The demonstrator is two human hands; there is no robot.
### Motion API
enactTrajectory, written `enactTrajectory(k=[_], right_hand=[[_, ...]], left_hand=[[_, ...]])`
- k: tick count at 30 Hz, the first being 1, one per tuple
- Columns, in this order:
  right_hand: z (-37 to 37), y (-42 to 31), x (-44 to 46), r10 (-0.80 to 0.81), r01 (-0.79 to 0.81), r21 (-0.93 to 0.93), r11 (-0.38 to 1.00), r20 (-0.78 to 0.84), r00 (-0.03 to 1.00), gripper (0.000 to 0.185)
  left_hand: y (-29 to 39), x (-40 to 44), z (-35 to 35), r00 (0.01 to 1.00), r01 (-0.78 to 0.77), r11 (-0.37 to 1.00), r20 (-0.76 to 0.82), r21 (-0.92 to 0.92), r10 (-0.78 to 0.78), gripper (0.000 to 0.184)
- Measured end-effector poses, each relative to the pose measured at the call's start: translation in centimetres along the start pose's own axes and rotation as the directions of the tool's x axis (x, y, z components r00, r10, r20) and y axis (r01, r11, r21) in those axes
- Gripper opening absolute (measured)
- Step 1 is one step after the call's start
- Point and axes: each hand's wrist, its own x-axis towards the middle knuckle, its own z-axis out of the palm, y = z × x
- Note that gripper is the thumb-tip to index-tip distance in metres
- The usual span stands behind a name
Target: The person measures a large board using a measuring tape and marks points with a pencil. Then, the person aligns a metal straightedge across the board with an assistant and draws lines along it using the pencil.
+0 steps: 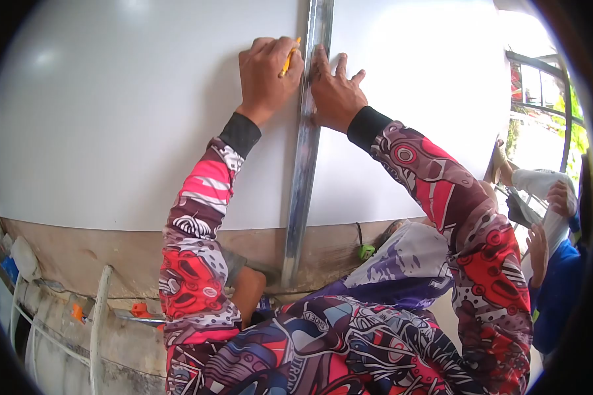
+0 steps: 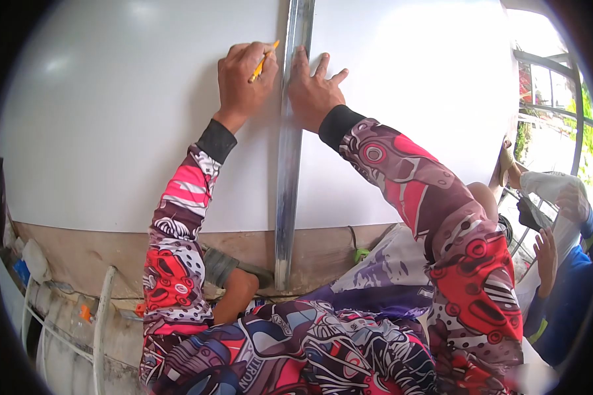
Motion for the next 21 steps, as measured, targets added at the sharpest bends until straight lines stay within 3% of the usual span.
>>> enactTrajectory(k=[3,10,21], right_hand=[[-0.2,0.0,0.0,-0.010,0.010,-0.010,1.000,0.005,1.000,0.093],[0.5,-0.2,-0.1,-0.010,0.009,-0.009,1.000,-0.069,0.998,0.073],[0.7,-0.3,0.1,-0.013,0.011,-0.042,0.999,-0.027,1.000,0.073]], left_hand=[[-1.4,3.4,1.6,0.998,-0.057,0.998,-0.022,0.028,0.058,0.009],[-1.8,6.8,2.5,0.999,-0.032,0.998,0.019,0.050,0.031,0.009],[-1.8,7.6,2.4,0.997,-0.071,0.997,0.037,0.014,0.071,0.009]])
